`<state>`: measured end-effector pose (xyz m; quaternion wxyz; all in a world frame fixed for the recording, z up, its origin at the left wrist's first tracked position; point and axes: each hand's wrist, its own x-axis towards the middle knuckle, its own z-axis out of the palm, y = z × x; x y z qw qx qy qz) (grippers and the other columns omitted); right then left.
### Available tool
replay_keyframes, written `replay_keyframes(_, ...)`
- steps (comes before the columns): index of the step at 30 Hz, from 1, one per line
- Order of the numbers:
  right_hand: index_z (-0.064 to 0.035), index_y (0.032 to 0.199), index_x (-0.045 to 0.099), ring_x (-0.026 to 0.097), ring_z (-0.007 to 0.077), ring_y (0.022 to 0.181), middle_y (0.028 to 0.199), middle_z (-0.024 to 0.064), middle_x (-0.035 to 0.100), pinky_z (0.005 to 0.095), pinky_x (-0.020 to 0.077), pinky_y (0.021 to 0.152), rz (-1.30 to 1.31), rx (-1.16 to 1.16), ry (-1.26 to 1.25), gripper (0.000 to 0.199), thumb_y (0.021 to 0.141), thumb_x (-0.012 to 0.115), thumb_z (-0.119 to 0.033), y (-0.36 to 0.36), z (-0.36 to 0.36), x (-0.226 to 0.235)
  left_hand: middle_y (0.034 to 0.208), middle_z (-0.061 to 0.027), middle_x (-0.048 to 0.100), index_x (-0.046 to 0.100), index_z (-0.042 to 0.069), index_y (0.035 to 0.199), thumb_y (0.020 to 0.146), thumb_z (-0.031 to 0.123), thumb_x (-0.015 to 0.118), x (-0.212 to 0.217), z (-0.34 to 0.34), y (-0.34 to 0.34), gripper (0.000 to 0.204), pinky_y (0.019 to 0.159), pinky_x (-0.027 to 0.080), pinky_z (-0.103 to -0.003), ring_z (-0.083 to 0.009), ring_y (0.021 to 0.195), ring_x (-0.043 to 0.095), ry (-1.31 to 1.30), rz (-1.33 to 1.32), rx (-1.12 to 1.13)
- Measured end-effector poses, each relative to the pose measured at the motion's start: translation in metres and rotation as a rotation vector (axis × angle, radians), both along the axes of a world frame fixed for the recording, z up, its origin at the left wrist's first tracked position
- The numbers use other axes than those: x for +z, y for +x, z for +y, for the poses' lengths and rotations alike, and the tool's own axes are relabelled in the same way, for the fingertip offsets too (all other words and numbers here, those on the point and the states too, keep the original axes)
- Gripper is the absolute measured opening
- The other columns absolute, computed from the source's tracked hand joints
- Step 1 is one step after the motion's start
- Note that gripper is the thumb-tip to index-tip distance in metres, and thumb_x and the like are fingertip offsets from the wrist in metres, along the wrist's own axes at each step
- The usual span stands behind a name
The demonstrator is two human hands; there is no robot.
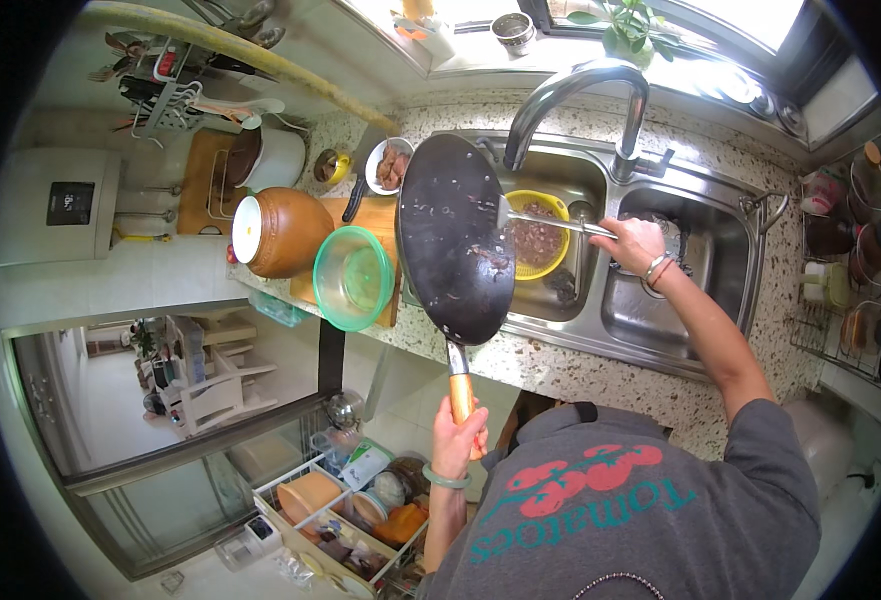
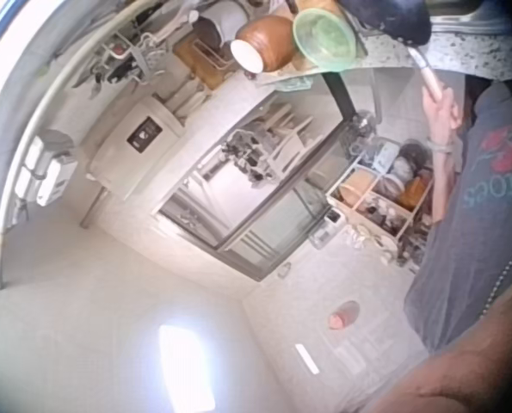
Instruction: The person stir-fries chopped meat in a wok on a gas stove using a spatula. They then transfer the cooked meat into a yellow strainer in the sink, rinse it with water, and return the wok to the stove.
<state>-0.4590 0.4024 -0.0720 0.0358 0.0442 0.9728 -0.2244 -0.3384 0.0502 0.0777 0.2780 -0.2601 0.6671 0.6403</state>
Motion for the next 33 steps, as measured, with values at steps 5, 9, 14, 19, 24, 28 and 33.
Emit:
replay_keyframes(5,-0.0161,0.087,0.067,0.064,0.0285,0.064,0.067,0.0097,0.064,0.0406,0.0490,0.056,0.004,0.023,0.131,0.035,0.080,0.060,-0.050,0.020,0.029,0.000,0.067,-0.0043,0.049,0.043,0.003,0.102,0.083,0.003,0.060,0.000,-0.004,-0.002,0.026,0.037,0.039,-0.024,-0.0092,0.045,0.046,-0.007,0.037,0.005)
replay_keyframes(9,-0.0168,0.087,0.068,0.064,0.0294,0.066,0.067,0.0094,0.064,0.0406,0.0490,0.056,-0.045,0.117,0.016,0.039,0.079,0.059,-0.054,0.011,0.025,0.020,0.067,-0.0040,0.049,0.043,0.003,0.103,0.083,0.003,0.060,0.001,-0.004,-0.001,0.026,0.037,0.039,-0.023,-0.0090,0.045,0.046,0.004,0.032,0.001)
replay_keyframes(14,-0.0209,0.093,0.069,0.065,0.0310,0.072,0.073,0.0109,0.066,0.0414,0.0509,0.063,-0.183,0.288,-0.043,0.042,0.078,0.058,-0.058,-0.025,0.016,0.013,0.066,-0.0032,0.049,0.044,0.002,0.102,0.083,0.003,0.060,0.003,0.000,0.000,0.025,0.037,0.040,-0.023,-0.0087,0.045,0.046,-0.035,0.027,-0.030)
replay_keyframes(19,-0.0200,0.087,0.071,0.065,0.0287,0.073,0.073,0.0096,0.066,0.0394,0.0494,0.064,-0.174,0.261,0.085,0.037,0.075,0.062,-0.054,-0.032,0.044,0.013,0.069,-0.0027,0.051,0.043,0.003,0.099,0.085,0.003,0.060,0.003,-0.002,0.000,0.022,0.037,0.040,-0.023,-0.0075,0.045,0.047,-0.036,0.051,-0.056)
replay_keyframes(24,-0.0186,0.087,0.070,0.064,0.0280,0.069,0.069,0.0089,0.065,0.0389,0.0483,0.061,-0.089,0.185,0.217,0.033,0.076,0.064,-0.049,-0.016,0.055,0.033,0.068,-0.0031,0.050,0.043,0.003,0.100,0.084,0.003,0.061,0.000,-0.003,-0.001,0.024,0.037,0.040,-0.022,-0.0077,0.045,0.047,-0.028,0.052,-0.040)
replay_keyframes(28,-0.0179,0.088,0.070,0.064,0.0301,0.068,0.068,0.0108,0.064,0.0403,0.0486,0.060,-0.077,0.232,0.016,0.037,0.076,0.064,-0.052,-0.009,0.038,0.039,0.065,-0.0033,0.049,0.045,0.003,0.102,0.082,0.003,0.061,0.001,-0.001,-0.003,0.025,0.037,0.039,-0.023,-0.0086,0.044,0.046,-0.035,0.032,-0.023)
replay_keyframes(33,-0.0191,0.089,0.070,0.063,0.0314,0.069,0.070,0.0118,0.065,0.0403,0.0498,0.061,-0.171,0.347,-0.078,0.040,0.075,0.063,-0.055,-0.019,0.029,0.028,0.065,-0.0036,0.049,0.045,0.003,0.102,0.083,0.002,0.061,0.003,-0.002,-0.003,0.025,0.037,0.039,-0.023,-0.0088,0.044,0.046,-0.020,0.024,-0.029)
